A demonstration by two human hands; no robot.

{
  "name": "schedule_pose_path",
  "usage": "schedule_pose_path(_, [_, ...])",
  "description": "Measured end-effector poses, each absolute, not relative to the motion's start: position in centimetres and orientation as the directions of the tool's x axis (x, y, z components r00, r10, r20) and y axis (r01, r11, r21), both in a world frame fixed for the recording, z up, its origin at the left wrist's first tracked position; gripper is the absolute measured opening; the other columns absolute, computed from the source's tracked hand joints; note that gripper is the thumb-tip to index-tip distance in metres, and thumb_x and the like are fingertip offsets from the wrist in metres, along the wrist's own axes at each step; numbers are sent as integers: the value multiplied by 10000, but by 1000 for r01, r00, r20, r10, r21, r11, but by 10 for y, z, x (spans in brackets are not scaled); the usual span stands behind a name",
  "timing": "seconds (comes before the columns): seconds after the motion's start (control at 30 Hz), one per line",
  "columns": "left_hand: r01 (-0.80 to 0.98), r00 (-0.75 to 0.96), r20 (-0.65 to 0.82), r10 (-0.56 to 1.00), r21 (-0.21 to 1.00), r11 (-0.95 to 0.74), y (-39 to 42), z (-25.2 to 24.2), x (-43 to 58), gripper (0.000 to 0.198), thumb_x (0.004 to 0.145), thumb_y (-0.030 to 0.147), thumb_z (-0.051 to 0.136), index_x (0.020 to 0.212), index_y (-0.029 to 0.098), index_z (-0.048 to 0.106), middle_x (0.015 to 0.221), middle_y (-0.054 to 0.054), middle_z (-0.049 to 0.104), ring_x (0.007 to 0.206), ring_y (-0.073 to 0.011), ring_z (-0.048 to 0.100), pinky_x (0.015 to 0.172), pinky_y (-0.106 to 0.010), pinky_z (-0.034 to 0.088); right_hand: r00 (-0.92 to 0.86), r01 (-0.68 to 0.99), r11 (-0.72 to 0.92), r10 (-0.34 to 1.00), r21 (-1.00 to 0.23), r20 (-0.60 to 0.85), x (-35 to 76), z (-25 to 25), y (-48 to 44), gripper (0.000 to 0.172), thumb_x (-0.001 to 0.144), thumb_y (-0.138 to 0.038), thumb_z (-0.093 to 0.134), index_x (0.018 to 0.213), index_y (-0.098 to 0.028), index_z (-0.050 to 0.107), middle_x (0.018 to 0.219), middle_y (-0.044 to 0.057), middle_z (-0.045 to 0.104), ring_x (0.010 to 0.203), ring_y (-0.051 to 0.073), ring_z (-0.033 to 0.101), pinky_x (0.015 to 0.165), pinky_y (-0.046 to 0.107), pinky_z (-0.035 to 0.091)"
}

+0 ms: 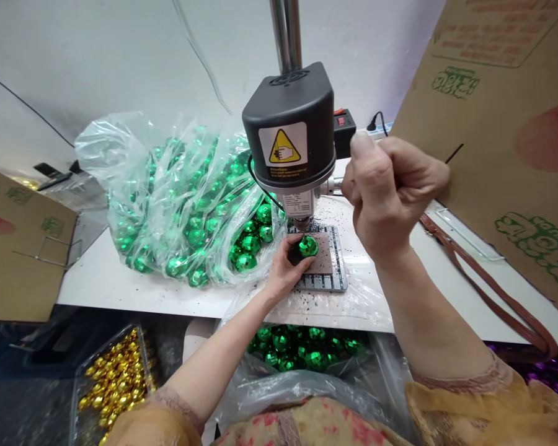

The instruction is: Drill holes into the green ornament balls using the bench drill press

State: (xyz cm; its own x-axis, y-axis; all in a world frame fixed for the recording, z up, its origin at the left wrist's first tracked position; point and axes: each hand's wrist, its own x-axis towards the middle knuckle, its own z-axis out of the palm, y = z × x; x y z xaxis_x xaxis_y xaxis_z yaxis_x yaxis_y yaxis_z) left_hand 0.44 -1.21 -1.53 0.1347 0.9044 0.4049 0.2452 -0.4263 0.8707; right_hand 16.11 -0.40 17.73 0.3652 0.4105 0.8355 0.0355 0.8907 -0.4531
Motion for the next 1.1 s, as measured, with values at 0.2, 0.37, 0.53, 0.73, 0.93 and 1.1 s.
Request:
schedule_pose_path(0.2, [208,126,398,909,885,-416,-13,-15,6,497,831,352,801,1251,209,576,1271,-122,659,1228,-278,633,1103,-506,486,362,77,933,302,-352,882,159,157,-9,511,926,-171,567,523,-179,251,471,-58,247,414,31,282,453,292,185])
schedule_pose_path(0.37, [193,123,405,906,886,-422,-13,-15,6,494,827,372,809,1240,216,587,1262,-116,660,1239,-283,626,1104,-508,485,356,83,948,259,-307,898,159,149,-6,512,915,-190,565,551,-178,206,488,-55,240,416,36,273,445,289,175])
schedule_pose_path(0.53, [187,112,416,903,883,-430,-14,-13,7,485,824,383,812,1226,216,598,1226,-113,675,1202,-283,643,1075,-500,503,340,110,961,204,-255,918,161,141,-3,489,901,-182,564,558,-179,215,484,-54,251,403,44,297,426,280,212])
schedule_pose_path(0.73, [197,100,406,909,887,-418,-15,-12,7,491,821,405,813,1222,218,600,1228,-116,679,1196,-284,648,1076,-506,501,312,103,976,151,-191,938,163,132,-1,468,847,-100,565,559,-192,208,477,-61,245,379,52,304,397,278,254])
schedule_pose_path(0.93, [190,103,415,904,884,-427,-15,-13,7,489,820,385,817,1224,217,600,1244,-116,675,1209,-277,643,1081,-495,500,285,104,985,102,-136,953,164,130,-1,457,811,-62,553,586,-203,181,506,-62,235,390,49,274,405,276,255])
schedule_pose_path(1.1, [186,98,415,905,885,-426,-14,-16,7,500,824,393,811,1242,230,592,1279,-120,663,1244,-281,631,1116,-516,478,258,138,982,92,-131,962,167,125,0,448,817,-88,550,590,-209,182,513,-59,257,410,50,263,406,281,254])
